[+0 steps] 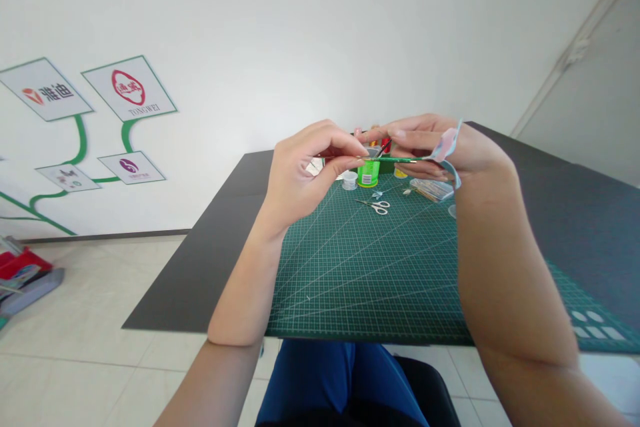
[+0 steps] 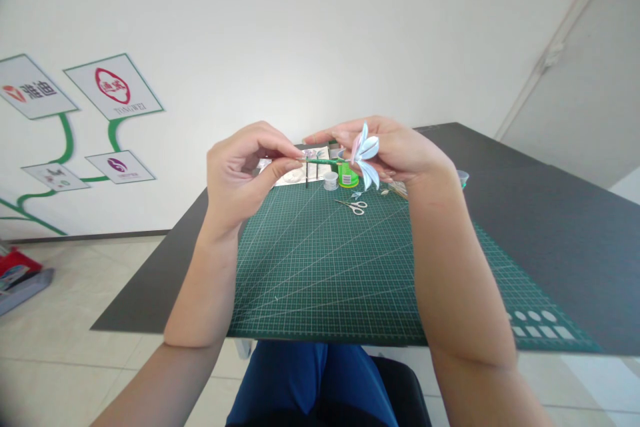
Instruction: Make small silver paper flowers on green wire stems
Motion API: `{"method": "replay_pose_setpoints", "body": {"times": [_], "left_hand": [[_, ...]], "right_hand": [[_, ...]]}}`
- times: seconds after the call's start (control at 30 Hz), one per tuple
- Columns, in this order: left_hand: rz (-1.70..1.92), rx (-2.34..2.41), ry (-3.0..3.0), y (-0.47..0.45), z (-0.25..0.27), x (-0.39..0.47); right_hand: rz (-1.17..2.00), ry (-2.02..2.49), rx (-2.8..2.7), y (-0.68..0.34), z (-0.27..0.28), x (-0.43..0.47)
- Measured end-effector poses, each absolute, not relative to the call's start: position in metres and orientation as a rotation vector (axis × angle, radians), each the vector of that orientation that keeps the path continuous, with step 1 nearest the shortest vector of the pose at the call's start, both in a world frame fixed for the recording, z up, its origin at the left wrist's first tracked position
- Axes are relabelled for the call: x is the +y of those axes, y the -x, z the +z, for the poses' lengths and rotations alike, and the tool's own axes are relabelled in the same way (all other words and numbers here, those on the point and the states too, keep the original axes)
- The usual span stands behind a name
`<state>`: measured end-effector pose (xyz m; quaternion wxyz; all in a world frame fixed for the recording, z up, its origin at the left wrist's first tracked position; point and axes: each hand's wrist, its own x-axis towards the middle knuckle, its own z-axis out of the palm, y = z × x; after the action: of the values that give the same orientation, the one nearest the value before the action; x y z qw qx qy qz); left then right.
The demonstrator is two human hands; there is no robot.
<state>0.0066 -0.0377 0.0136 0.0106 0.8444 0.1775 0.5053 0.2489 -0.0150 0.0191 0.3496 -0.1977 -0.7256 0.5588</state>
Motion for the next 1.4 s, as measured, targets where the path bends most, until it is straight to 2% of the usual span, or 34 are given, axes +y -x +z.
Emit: {"method": "replay_pose_setpoints", "body": {"times": [0.87, 1.1, 1.4], "left_hand": [[1.775, 0.641, -2.551, -0.005, 0.012, -0.034], [1.738, 0.658, -2.634, -0.006, 0.013, -0.034], [1.624, 0.597, -2.626, -0.015, 0.011, -0.038]], "right_hand": [[1.412, 0.328, -1.938, -0.248, 0.012, -0.011], [1.410, 0.279, -1.938, -0.248, 0.012, -0.010], [1.302, 0.440, -1.814, -0.248, 0.019, -0.018]]}}
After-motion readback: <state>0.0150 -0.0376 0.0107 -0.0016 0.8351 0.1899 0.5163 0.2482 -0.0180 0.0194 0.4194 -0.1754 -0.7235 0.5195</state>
